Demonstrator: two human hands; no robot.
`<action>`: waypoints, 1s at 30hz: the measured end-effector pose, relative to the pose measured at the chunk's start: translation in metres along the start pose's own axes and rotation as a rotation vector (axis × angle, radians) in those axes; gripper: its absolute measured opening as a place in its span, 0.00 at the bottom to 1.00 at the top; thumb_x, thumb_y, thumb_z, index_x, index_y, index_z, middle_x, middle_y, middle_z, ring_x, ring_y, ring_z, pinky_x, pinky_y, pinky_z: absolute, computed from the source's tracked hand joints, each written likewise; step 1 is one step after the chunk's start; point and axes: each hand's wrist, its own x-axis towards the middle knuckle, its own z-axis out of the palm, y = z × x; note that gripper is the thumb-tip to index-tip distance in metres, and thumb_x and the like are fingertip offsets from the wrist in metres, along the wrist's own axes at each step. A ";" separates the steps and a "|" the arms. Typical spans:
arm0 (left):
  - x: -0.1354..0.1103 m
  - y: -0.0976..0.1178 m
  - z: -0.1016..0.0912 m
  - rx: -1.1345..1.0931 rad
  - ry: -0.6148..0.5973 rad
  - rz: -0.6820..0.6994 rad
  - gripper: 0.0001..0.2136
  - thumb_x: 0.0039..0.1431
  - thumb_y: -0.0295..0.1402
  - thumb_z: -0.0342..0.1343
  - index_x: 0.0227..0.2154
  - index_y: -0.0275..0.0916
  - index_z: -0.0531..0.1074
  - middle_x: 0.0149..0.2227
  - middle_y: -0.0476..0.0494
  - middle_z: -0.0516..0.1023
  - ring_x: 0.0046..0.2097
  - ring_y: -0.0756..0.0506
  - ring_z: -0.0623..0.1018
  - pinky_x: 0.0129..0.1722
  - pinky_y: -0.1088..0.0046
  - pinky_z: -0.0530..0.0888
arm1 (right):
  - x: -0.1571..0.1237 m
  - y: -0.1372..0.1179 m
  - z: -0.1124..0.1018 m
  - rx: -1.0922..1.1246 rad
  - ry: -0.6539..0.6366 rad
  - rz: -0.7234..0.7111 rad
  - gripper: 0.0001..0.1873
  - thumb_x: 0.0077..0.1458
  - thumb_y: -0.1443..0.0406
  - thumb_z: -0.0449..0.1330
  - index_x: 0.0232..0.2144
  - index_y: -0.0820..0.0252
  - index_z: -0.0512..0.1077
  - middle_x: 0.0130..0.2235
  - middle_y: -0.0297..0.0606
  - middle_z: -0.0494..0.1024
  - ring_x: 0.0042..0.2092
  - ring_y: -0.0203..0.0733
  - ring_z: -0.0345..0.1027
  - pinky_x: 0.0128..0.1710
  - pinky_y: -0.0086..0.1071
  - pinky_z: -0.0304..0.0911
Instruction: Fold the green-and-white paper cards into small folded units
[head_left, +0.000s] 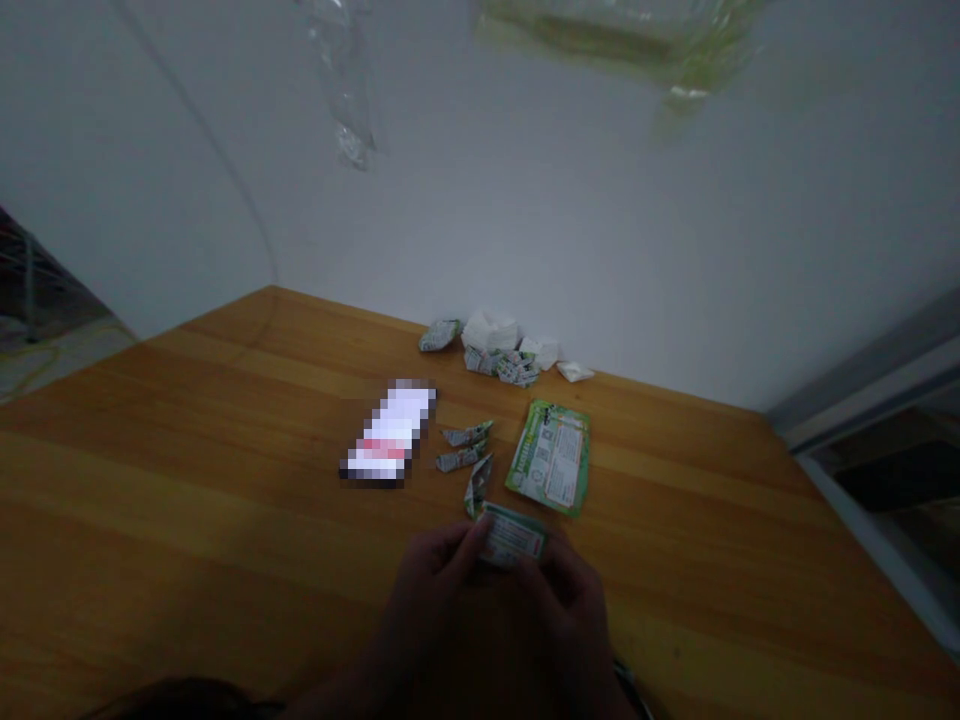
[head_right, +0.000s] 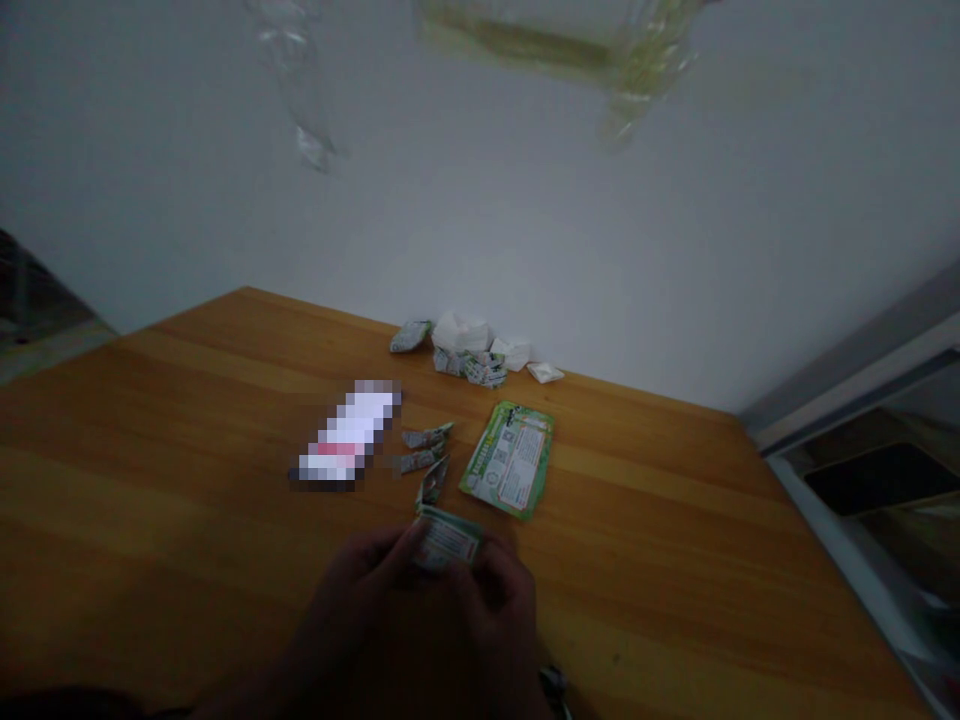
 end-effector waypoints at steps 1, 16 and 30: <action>0.000 0.001 0.000 0.012 0.002 0.005 0.17 0.57 0.44 0.54 0.33 0.34 0.79 0.30 0.45 0.82 0.35 0.43 0.80 0.35 0.73 0.75 | 0.000 -0.001 0.001 0.003 0.001 0.004 0.08 0.53 0.61 0.62 0.28 0.61 0.75 0.35 0.40 0.76 0.39 0.44 0.71 0.41 0.33 0.67; -0.007 0.002 -0.001 0.403 0.164 0.142 0.21 0.59 0.46 0.48 0.19 0.38 0.71 0.15 0.51 0.69 0.19 0.50 0.70 0.21 0.78 0.64 | -0.006 0.007 0.006 0.001 0.024 0.122 0.15 0.52 0.56 0.62 0.33 0.63 0.77 0.31 0.39 0.80 0.34 0.44 0.72 0.34 0.31 0.68; -0.006 -0.006 0.000 0.469 0.105 0.205 0.20 0.58 0.47 0.49 0.19 0.38 0.72 0.16 0.50 0.71 0.20 0.50 0.70 0.22 0.79 0.64 | -0.014 0.011 0.009 -0.110 0.129 0.164 0.20 0.54 0.52 0.58 0.25 0.64 0.74 0.20 0.33 0.70 0.23 0.36 0.62 0.21 0.25 0.59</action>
